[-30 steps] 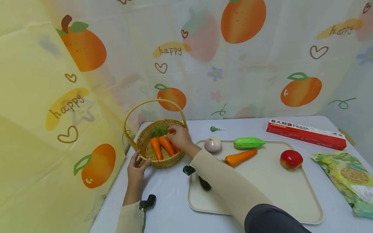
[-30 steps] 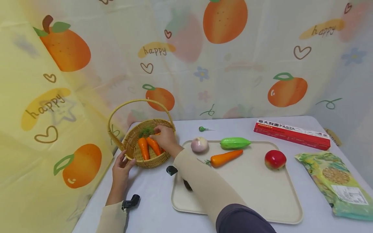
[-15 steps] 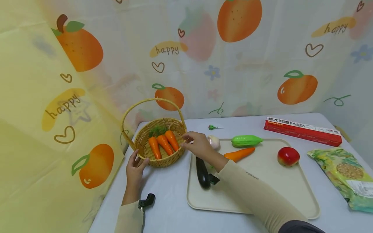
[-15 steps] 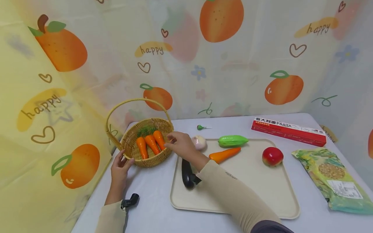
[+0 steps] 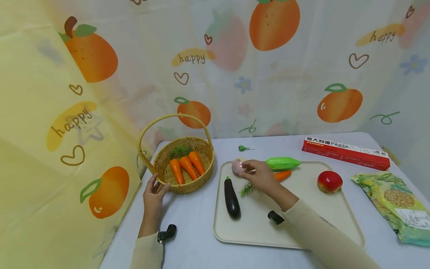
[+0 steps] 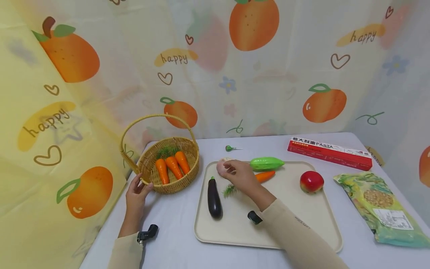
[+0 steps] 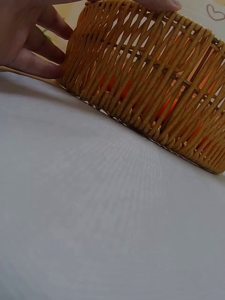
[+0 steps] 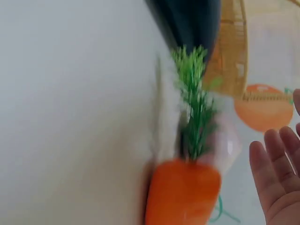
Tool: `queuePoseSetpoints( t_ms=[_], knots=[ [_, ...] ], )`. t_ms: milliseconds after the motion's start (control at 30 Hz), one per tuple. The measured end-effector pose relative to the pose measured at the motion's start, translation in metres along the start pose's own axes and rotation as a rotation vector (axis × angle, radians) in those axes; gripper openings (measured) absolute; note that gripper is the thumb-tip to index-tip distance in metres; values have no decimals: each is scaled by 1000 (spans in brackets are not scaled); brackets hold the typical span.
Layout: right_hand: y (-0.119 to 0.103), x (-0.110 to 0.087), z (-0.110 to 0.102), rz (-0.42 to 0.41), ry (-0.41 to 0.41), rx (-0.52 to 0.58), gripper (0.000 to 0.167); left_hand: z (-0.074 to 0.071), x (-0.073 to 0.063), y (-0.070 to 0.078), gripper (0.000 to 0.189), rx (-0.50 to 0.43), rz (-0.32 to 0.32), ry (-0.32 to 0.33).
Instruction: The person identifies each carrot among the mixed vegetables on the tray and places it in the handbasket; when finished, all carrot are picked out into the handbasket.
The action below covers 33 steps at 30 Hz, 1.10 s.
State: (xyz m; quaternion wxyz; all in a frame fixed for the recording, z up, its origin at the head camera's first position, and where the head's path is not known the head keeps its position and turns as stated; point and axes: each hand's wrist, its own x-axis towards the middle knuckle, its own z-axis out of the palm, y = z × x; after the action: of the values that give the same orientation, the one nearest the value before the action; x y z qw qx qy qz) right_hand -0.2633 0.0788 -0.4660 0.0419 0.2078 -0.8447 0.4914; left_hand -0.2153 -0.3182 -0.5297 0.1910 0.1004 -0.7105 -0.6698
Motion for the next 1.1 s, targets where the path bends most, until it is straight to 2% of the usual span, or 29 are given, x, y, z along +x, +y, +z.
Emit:
queuePoseSetpoints(
  t_ms=[200,533,667,800,933,1100],
  knots=[
    [14,-11,-24,62,-50,-80,41,-1,1,-1,72,-23,6,-15],
    [40,-18,-57,78,-175,-221,40,-3,0,0,72,-34,4,-26],
    [44,-19,-62,98,-218,-246,41,-4,-1,1,72,-45,3,-27],
    [51,-21,-63,67,-248,-245,40,-3,-1,1,72,-45,8,-24],
    [59,-23,-64,19,-275,-294,39,-2,0,0,73,-48,-1,-26],
    [62,-26,-64,27,-303,-330,40,-2,-1,1,72,-45,-3,-26]
  ],
)
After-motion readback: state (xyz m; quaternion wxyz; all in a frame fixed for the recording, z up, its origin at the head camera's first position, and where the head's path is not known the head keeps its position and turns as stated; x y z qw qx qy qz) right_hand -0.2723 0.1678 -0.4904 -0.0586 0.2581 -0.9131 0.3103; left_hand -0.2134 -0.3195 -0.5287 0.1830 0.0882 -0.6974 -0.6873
